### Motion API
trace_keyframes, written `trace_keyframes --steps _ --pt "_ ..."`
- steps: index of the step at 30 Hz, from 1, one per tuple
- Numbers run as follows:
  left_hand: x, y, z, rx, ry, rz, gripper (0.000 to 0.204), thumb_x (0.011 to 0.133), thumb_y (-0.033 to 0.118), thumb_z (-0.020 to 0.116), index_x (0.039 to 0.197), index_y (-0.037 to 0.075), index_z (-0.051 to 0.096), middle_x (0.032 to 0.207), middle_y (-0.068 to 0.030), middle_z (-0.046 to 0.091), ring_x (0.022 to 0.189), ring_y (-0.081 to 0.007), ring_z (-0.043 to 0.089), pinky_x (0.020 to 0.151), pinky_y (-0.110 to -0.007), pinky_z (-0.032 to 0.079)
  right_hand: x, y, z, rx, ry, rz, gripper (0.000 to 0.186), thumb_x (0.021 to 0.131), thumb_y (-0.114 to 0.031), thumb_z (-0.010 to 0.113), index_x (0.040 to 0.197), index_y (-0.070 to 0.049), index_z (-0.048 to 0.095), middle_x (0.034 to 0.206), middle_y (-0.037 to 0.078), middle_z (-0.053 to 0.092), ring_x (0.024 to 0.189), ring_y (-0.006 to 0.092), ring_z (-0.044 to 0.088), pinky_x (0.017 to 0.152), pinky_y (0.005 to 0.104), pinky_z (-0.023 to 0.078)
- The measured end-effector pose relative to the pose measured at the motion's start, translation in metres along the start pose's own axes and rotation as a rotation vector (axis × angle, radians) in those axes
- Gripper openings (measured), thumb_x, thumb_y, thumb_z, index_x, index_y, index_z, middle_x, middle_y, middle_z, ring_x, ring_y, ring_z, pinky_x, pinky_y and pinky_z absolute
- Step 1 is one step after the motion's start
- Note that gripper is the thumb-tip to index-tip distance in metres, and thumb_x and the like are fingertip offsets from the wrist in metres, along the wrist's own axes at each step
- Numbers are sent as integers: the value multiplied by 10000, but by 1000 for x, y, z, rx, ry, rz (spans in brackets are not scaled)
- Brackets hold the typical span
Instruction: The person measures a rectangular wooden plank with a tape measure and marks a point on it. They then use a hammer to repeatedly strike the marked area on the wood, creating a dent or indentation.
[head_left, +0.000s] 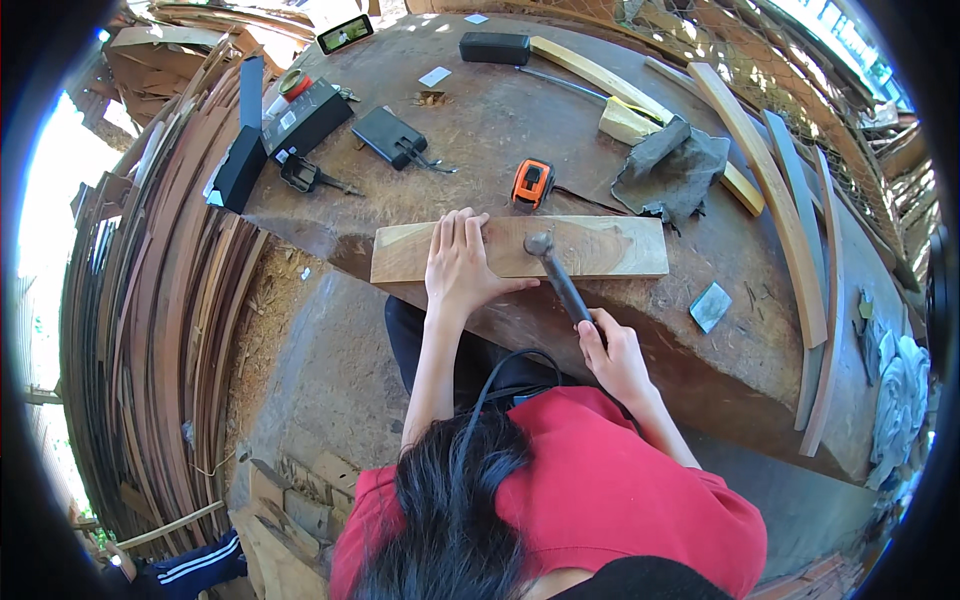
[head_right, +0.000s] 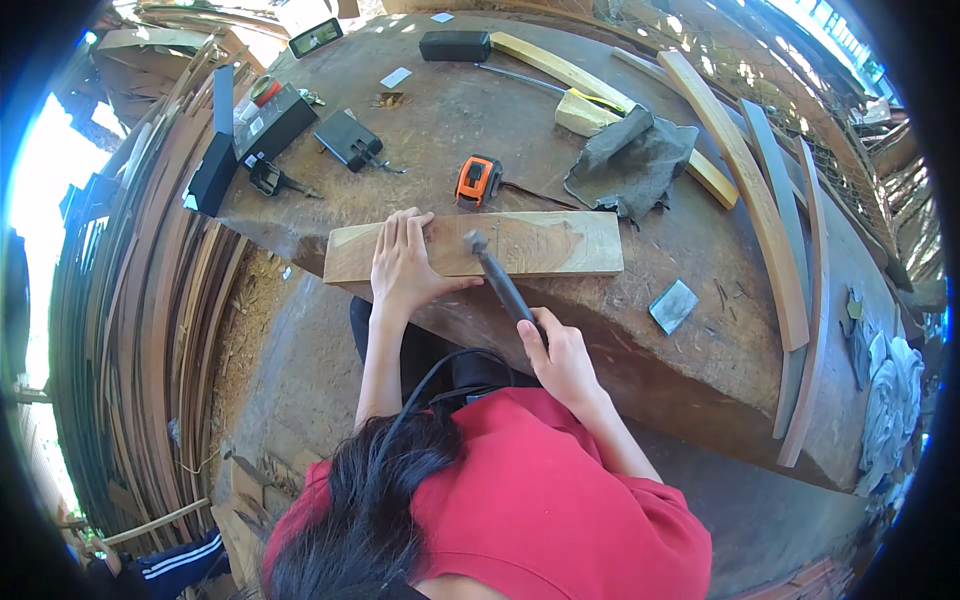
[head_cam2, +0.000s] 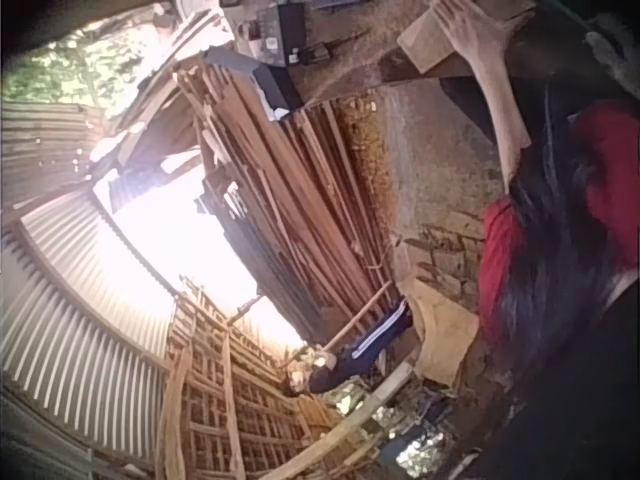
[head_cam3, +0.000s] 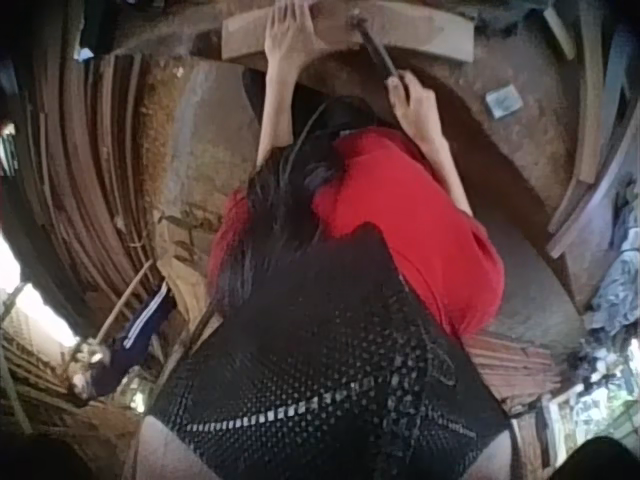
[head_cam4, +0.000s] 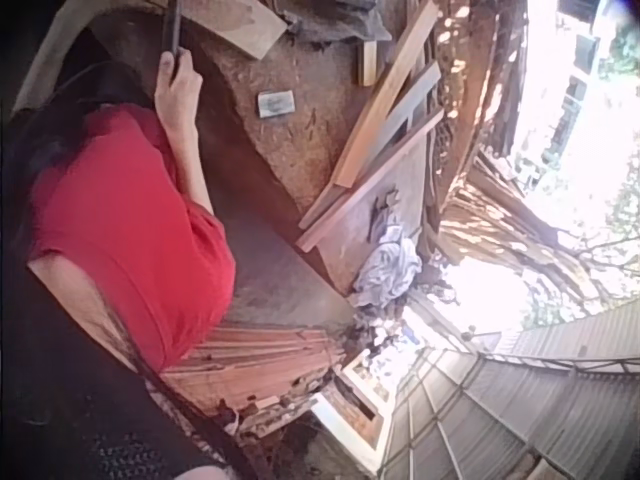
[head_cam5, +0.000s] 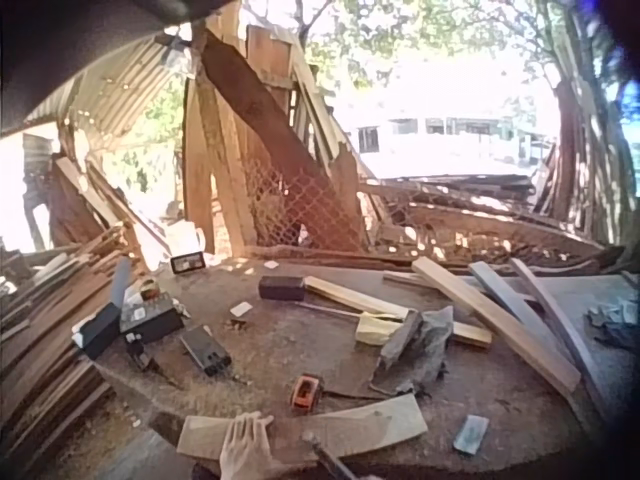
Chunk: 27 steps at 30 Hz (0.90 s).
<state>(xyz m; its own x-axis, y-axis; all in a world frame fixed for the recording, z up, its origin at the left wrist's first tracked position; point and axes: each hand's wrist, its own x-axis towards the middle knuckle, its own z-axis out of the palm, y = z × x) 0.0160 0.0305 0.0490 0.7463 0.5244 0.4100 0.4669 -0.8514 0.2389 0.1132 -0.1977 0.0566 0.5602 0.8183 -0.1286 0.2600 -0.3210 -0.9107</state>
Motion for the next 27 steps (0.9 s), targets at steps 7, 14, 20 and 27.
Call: trace_keyframes --steps 7,14,20,27 --pt "0 -3 1 4 -41 -25 1059 480 730 776 1199 7 486 1234 -149 483 1243 -325 408 1081 -436 328 -9 -9 7 -35 50 -229 281 990 -266 510 1031 6 567 656 194 572 615 395 609 560 410 455" --pt "-1 0 -1 -17 -19 -21 1039 477 665 813 1222 24 477 1262 -140 476 1246 -325 417 1068 -434 345 -7 4 14 27 80 -144 288 999 -272 497 1037 8 553 629 174 552 564 352 606 535 398 444" --pt "-2 -1 2 -8 -8 -15 1085 473 756 755 1214 10 486 1258 -151 478 1253 -329 405 1078 -444 334 -3 12 11 -3 89 -100 270 997 -256 501 1034 7 552 604 159 532 523 335 585 509 388 430" --pt "-2 -3 4 6 15 -5 1092 479 775 736 1212 4 487 1241 -151 487 1246 -326 411 1087 -440 323 -6 5 14 -15 116 -147 273 998 -252 502 1042 12 559 618 171 547 556 341 603 528 392 439"
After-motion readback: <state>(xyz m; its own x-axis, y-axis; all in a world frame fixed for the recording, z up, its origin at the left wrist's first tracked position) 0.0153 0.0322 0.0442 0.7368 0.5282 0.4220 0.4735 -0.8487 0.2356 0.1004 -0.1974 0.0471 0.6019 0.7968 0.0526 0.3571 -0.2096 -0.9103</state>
